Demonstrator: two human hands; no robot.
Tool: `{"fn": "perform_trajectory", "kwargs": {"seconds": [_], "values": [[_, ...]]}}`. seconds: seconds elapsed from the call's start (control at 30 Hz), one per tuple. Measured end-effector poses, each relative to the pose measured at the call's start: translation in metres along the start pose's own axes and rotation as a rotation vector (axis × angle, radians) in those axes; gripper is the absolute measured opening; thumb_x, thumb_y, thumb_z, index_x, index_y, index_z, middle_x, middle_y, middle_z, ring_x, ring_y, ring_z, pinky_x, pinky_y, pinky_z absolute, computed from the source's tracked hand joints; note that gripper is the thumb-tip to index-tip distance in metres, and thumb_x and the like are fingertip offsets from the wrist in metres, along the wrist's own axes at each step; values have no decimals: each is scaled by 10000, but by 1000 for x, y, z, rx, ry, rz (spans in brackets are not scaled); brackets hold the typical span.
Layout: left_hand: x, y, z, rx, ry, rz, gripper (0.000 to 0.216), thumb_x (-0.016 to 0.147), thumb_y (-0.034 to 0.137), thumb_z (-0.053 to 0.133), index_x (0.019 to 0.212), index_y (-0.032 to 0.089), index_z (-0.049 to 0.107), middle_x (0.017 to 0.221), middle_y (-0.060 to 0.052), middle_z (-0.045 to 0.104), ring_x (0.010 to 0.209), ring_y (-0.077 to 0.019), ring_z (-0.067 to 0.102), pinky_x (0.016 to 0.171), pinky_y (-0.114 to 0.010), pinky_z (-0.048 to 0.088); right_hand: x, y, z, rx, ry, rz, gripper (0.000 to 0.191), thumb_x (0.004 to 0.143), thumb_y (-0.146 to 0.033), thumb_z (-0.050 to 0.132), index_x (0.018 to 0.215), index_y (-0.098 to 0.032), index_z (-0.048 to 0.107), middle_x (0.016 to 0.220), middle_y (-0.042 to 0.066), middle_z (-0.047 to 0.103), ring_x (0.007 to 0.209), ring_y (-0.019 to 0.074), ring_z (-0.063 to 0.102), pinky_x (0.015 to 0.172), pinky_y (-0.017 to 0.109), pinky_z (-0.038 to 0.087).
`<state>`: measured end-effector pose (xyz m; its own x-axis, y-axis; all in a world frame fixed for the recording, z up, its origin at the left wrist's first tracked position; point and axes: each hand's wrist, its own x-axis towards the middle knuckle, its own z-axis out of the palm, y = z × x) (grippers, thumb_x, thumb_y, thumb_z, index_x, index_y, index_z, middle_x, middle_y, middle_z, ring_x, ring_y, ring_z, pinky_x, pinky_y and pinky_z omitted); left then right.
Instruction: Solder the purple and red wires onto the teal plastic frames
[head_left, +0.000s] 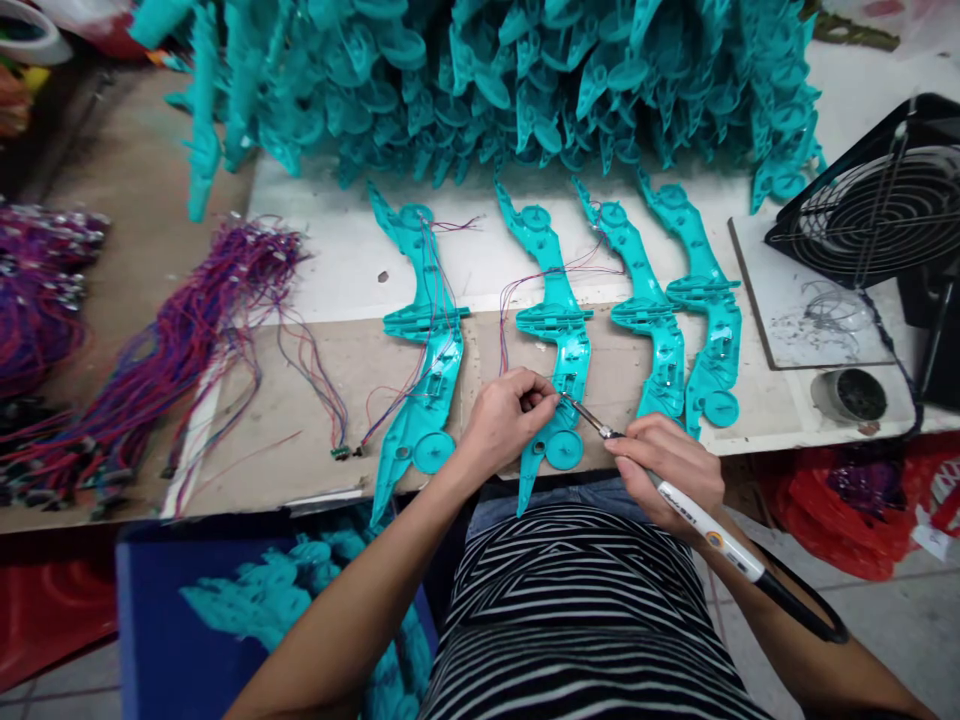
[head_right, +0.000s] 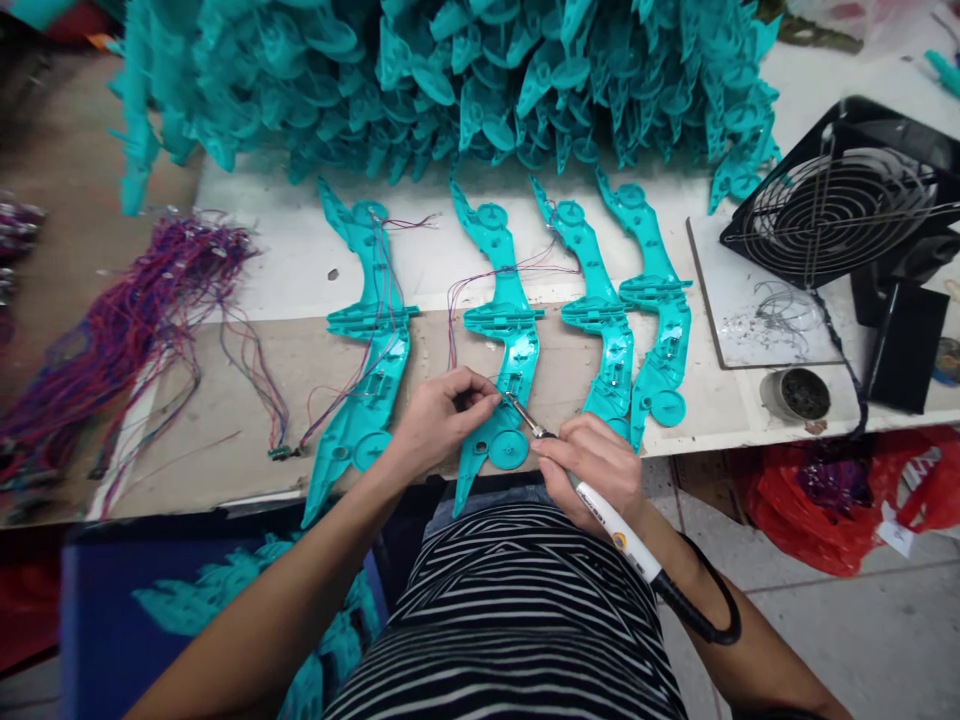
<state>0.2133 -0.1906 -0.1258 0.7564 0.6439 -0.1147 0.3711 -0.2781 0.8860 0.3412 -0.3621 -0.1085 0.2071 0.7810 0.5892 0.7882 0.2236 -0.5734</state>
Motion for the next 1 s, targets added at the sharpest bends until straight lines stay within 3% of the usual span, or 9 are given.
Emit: {"fn": "perform_trajectory", "kwargs": {"seconds": [0.83,1.0], "values": [[-1,0,1,-19,19,5,60,762,155,634,727,169,680,630,14,604,592,-111,533,573,-226,438,5,5,-13,-62,55,94,213,878,-127,597,1015,-208,739,729,37,686,709,177,649,640,332,552],[-1,-3,3,-13,25,9,56,767,167,634,727,168,673,655,7,619,591,-111,532,573,-232,436,-2,15,-17,-109,174,146,199,915,-202,600,1068,-213,727,792,46,721,751,193,678,681,346,568]]}}
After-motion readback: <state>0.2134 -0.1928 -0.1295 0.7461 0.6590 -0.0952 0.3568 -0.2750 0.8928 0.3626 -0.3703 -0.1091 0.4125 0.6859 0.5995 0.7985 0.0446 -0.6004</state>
